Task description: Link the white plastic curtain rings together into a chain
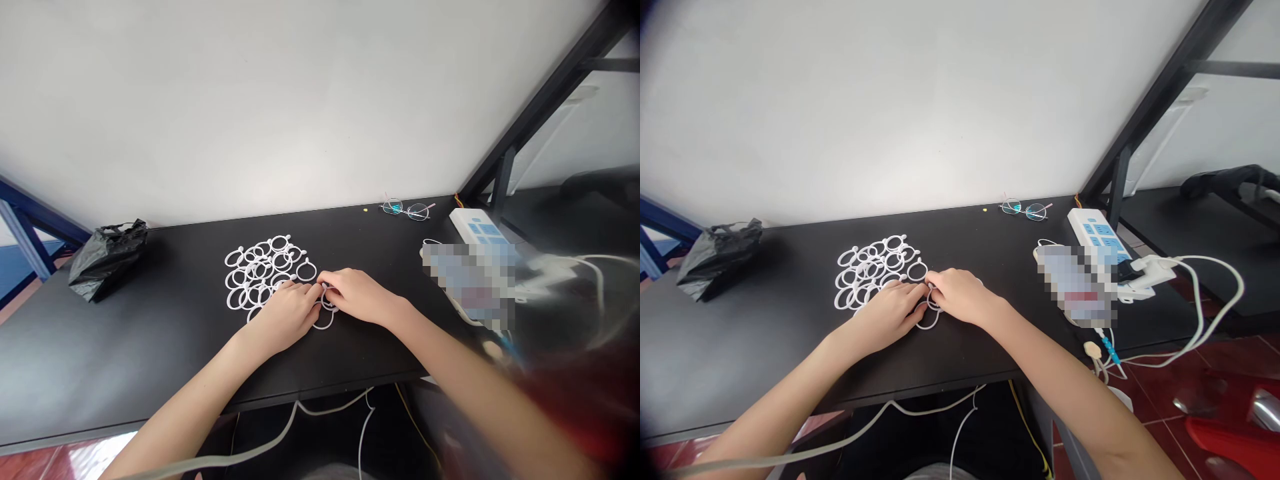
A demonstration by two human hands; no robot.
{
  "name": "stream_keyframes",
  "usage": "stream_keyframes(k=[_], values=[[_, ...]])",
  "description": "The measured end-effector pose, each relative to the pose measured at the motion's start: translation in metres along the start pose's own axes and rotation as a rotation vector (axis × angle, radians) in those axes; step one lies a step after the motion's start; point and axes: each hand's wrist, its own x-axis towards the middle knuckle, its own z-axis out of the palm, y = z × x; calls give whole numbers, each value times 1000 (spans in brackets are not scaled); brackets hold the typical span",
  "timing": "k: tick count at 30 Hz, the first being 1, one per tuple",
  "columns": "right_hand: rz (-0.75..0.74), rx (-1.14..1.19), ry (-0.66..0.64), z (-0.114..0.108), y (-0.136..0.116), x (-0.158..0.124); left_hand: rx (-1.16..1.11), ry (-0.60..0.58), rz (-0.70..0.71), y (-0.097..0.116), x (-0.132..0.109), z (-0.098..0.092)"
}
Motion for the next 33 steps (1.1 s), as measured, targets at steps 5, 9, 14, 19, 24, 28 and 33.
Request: stream_keyframes(k=[5, 9, 14, 19, 24, 28, 33], values=[[12, -8, -15, -1, -1, 0, -1, 11, 8, 0, 0, 0], [11, -10, -14, -1, -1, 0, -6, 13, 4, 0, 0, 0], [-3, 10, 0, 1, 1, 0, -19, -6, -11, 1, 0, -2], [2, 2, -3, 1, 0, 0, -14, -8, -12, 1, 0, -2], [8, -15, -12, -1, -1, 0, -12, -5, -9, 1, 0, -3], [13, -18, -11, -1, -2, -1, -17, -11, -7, 2, 0, -4], [15, -19, -11, -1, -2, -2, -15, 6, 1, 2, 0, -4]])
